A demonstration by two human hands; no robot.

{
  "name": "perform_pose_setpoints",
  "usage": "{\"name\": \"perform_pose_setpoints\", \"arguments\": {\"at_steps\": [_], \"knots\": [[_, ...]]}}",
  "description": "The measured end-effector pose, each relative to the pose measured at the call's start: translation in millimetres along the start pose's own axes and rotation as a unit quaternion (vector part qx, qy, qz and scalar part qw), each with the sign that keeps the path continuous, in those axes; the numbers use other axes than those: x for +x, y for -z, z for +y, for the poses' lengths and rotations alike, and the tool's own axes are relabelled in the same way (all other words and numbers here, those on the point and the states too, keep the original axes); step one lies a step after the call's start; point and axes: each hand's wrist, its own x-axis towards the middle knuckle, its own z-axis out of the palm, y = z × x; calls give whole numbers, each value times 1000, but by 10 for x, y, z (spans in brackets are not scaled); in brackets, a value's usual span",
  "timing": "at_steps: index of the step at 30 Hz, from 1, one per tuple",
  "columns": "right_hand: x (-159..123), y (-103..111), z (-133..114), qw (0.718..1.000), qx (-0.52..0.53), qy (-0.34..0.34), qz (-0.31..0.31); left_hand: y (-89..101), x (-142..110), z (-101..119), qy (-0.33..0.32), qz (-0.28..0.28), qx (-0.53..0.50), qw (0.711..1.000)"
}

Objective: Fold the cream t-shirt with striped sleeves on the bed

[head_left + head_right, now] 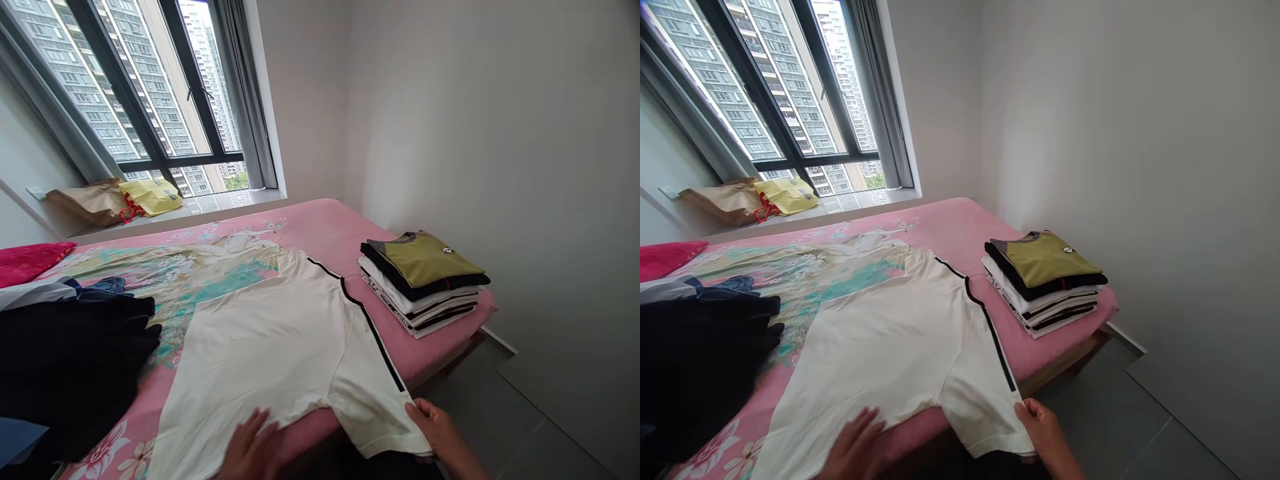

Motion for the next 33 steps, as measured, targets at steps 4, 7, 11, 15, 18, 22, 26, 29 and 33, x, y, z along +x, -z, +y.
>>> {"name": "perform_pose_setpoints", "arguments": {"at_steps": [4,7,11,15,18,22,26,29,33], "knots": [[-96,-34,16,999,20,-16,-27,-324,948,674,17,-114,-66,991],[-100,55,174,1000,-18,1,-19,-528,1443,849,62,-165,-82,981],[-6,236,155,980,-184,82,-3,-763,1623,889,57,-172,-62,981],[357,215,-441,952,-248,175,42,-866,1532,861,29,-150,-54,987],[852,41,-972,933,-275,212,99,-861,1495,844,25,-140,-52,988],[1506,-227,-1382,931,-321,145,99,-825,1498,850,22,-114,-57,992],[1849,-395,-1479,928,-336,143,74,-805,1499,857,27,-116,-67,991],[1949,-414,-1434,919,-342,181,74,-803,1494,854,33,-121,-72,989],[2015,-335,-1326,904,-358,186,141,-800,1492,848,35,-122,-81,989]]}}
